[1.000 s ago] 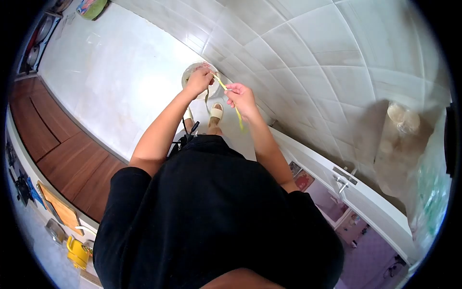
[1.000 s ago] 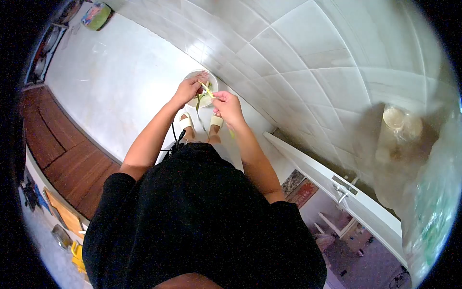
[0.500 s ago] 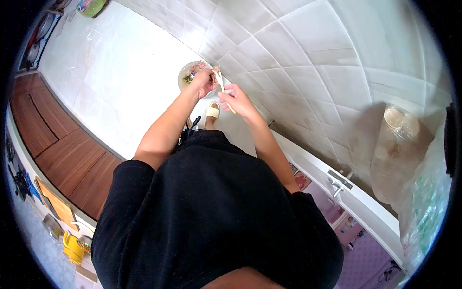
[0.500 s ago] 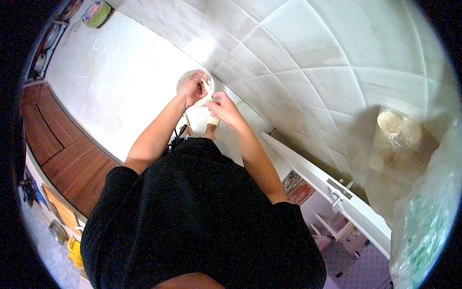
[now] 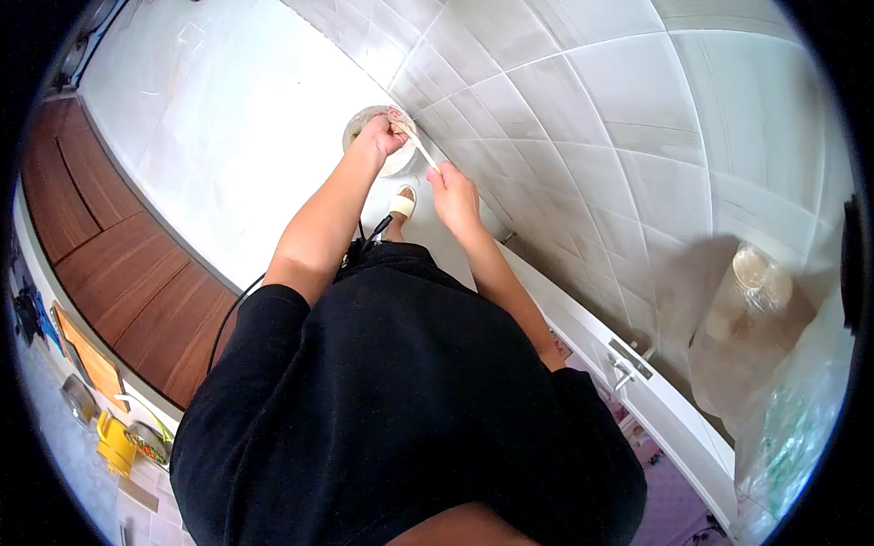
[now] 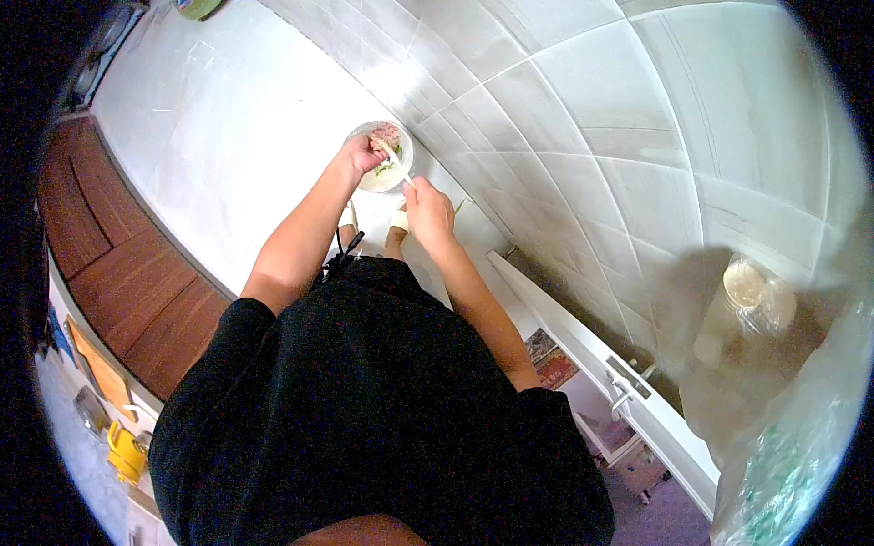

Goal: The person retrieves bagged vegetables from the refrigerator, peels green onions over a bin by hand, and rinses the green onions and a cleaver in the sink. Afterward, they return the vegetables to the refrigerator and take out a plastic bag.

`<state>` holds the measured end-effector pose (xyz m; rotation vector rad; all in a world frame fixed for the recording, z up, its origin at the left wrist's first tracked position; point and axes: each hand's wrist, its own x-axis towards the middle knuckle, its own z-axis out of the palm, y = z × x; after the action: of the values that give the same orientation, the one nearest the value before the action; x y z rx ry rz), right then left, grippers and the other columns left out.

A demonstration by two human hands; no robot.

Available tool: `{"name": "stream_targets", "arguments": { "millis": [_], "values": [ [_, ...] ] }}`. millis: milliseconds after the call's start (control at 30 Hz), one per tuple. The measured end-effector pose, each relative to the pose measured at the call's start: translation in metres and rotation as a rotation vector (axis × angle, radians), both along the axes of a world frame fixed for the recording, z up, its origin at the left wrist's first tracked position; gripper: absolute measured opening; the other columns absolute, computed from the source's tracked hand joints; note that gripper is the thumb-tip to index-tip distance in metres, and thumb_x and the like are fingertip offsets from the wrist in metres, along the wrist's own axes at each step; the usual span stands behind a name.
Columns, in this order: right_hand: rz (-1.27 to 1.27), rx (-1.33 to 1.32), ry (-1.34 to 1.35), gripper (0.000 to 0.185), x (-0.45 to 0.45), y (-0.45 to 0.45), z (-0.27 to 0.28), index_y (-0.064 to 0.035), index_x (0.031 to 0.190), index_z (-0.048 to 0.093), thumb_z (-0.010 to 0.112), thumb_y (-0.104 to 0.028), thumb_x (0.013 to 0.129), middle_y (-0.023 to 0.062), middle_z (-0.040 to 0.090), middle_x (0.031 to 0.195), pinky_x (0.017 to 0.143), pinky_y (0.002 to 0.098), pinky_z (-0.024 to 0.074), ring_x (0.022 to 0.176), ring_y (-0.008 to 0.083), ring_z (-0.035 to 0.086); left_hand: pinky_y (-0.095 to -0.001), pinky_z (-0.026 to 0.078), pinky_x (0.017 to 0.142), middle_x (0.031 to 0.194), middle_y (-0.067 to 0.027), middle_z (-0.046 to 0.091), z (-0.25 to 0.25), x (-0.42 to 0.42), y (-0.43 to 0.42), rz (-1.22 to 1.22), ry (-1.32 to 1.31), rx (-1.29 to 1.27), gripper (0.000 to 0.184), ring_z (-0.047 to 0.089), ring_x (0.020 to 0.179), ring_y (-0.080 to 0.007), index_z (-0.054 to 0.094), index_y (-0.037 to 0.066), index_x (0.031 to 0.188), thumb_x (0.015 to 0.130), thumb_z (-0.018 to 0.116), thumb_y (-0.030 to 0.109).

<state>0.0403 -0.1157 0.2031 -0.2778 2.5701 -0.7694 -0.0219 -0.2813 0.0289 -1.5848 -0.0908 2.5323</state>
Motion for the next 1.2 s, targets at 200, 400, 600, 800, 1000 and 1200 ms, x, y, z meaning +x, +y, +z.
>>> {"name": "stream_targets", "arguments": {
  "millis": [200, 400, 600, 800, 1000, 1200],
  "values": [
    [0.030, 0.018, -0.070, 0.024, 0.003, -0.001, 0.009, -0.0051, 0.082, 0.054, 0.048, -0.028, 0.086, 0.0183, 0.059, 0.070, 0.063, 0.0473, 0.0428, 0.070, 0.0389, 0.057, -0.0433, 0.049, 0.084, 0.098, -0.0210, 0.060, -0.077, -0.010, -0.010, -0.032, 0.092, -0.013, 0.034, 0.061, 0.089, -0.0303, 0.055, -0.006, 0.103, 0.091, 0.026, 0.008],
    [0.041, 0.045, -0.072, 0.024, 0.005, 0.003, 0.016, -0.0049, 0.082, 0.055, 0.048, -0.028, 0.086, 0.0186, 0.059, 0.070, 0.063, 0.0475, 0.0428, 0.070, 0.0389, 0.057, -0.0421, 0.052, 0.079, 0.089, -0.0179, 0.062, -0.111, -0.011, -0.019, -0.183, 0.160, -0.006, 0.031, 0.063, 0.079, -0.0269, 0.056, -0.005, 0.096, 0.091, 0.029, 0.008],
    [0.015, 0.074, -0.028, 0.023, 0.011, 0.006, 0.013, -0.0053, 0.082, 0.056, 0.050, -0.027, 0.085, 0.0177, 0.057, 0.067, 0.060, 0.0446, 0.0424, 0.066, 0.0361, 0.056, -0.0274, 0.049, 0.053, 0.073, -0.0090, 0.058, -0.086, -0.016, -0.009, -0.244, 0.192, -0.134, 0.028, 0.054, 0.054, -0.0177, 0.056, 0.000, 0.088, 0.089, 0.029, 0.006],
    [-0.051, 0.102, -0.032, 0.024, 0.000, 0.020, 0.008, -0.0048, 0.083, 0.056, 0.050, -0.028, 0.084, 0.0191, 0.059, 0.069, 0.063, 0.0478, 0.0435, 0.069, 0.0387, 0.057, -0.0227, 0.040, 0.050, 0.071, -0.0013, 0.053, 0.001, -0.001, -0.021, -0.832, 0.363, -0.521, 0.019, 0.041, 0.053, -0.0084, 0.054, 0.003, 0.094, 0.085, 0.038, 0.007],
    [-0.093, 0.061, 0.004, 0.024, -0.015, 0.027, 0.004, -0.0050, 0.079, 0.058, 0.050, -0.027, 0.083, 0.0179, 0.058, 0.068, 0.062, 0.0446, 0.0434, 0.067, 0.0375, 0.056, -0.0294, 0.042, 0.070, 0.084, -0.0058, 0.049, 0.076, 0.014, -0.020, -1.081, 1.041, -1.640, 0.042, 0.047, 0.073, -0.0194, 0.051, 0.012, 0.121, 0.079, 0.051, 0.011],
    [-0.216, -0.168, -0.196, 0.024, -0.031, 0.040, -0.016, -0.0057, 0.078, 0.062, 0.052, -0.027, 0.082, 0.0111, 0.054, 0.058, 0.053, 0.0348, 0.0402, 0.054, 0.0237, 0.053, -0.0355, 0.037, 0.077, 0.086, -0.0097, 0.042, 0.117, 0.009, -0.013, -1.313, 1.556, -2.023, 0.027, 0.043, 0.085, -0.0271, 0.060, 0.017, 0.105, 0.078, 0.058, 0.022]
  ]
}}
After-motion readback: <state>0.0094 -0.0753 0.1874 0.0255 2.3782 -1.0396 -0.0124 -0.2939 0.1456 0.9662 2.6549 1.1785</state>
